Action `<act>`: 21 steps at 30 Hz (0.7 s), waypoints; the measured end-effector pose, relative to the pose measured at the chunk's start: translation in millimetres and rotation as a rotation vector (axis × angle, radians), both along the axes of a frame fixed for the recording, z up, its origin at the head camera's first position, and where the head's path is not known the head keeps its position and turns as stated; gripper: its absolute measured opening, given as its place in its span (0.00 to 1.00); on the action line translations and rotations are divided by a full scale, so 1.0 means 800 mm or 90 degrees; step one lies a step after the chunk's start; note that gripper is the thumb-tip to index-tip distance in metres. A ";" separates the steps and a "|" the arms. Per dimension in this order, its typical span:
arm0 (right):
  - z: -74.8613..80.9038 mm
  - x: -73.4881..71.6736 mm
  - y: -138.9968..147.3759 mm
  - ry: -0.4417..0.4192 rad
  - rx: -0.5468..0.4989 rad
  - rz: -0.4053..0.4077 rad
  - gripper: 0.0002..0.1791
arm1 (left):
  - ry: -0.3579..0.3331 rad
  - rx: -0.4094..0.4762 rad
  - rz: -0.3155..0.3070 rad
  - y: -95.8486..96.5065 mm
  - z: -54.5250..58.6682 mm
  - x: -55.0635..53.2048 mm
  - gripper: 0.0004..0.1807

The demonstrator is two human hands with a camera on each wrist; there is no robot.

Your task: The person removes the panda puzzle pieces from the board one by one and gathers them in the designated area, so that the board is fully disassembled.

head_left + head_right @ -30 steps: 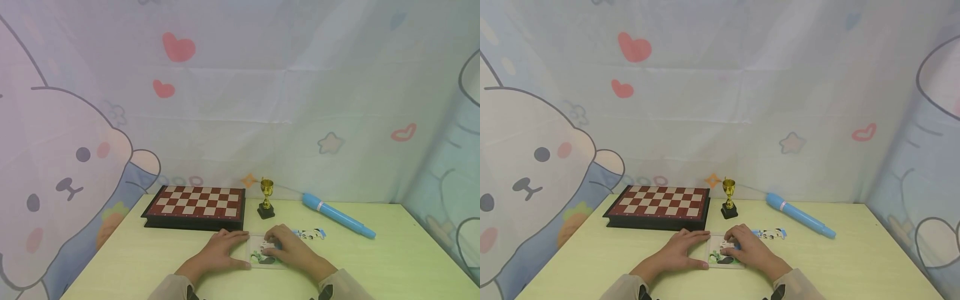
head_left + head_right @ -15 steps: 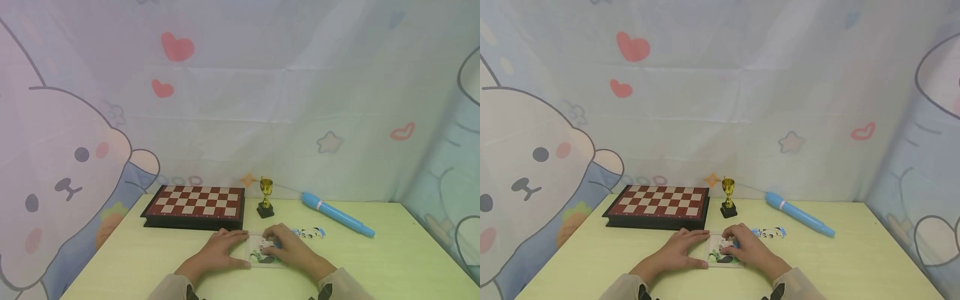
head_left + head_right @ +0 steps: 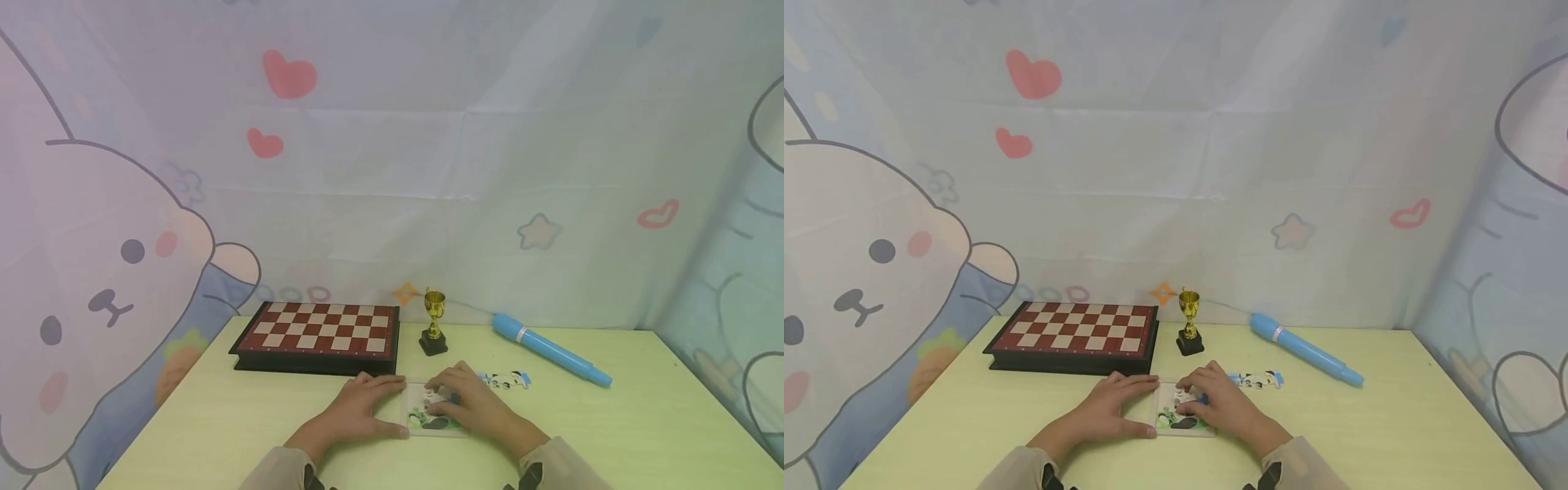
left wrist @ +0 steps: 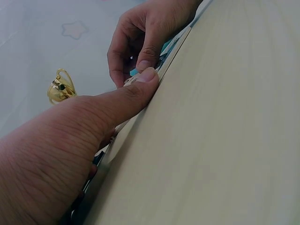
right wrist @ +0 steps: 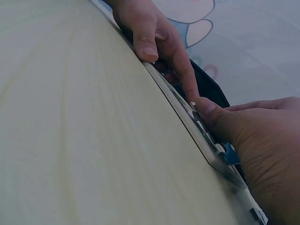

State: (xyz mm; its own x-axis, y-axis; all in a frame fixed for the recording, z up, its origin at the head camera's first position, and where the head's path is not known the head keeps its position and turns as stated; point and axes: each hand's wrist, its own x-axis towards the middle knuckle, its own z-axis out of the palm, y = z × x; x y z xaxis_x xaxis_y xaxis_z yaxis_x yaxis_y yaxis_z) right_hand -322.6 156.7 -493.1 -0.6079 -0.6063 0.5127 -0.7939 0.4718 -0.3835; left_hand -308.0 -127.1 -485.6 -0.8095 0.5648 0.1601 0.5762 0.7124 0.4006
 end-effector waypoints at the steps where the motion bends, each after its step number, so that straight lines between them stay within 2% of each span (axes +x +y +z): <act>1: 0.000 0.000 0.000 0.002 0.001 0.003 0.18 | -0.001 0.001 -0.001 0.000 0.000 0.000 0.48; 7: -0.001 -0.002 0.000 -0.006 0.006 0.005 0.13 | -0.006 0.006 -0.001 0.000 0.001 0.000 0.48; 17: 0.000 -0.003 0.000 -0.030 -0.012 0.025 0.12 | -0.012 0.011 0.001 -0.001 -0.001 0.000 0.48; 21: 0.000 -0.002 0.000 -0.064 -0.019 0.014 0.12 | -0.012 0.010 0.004 -0.001 -0.002 0.000 0.48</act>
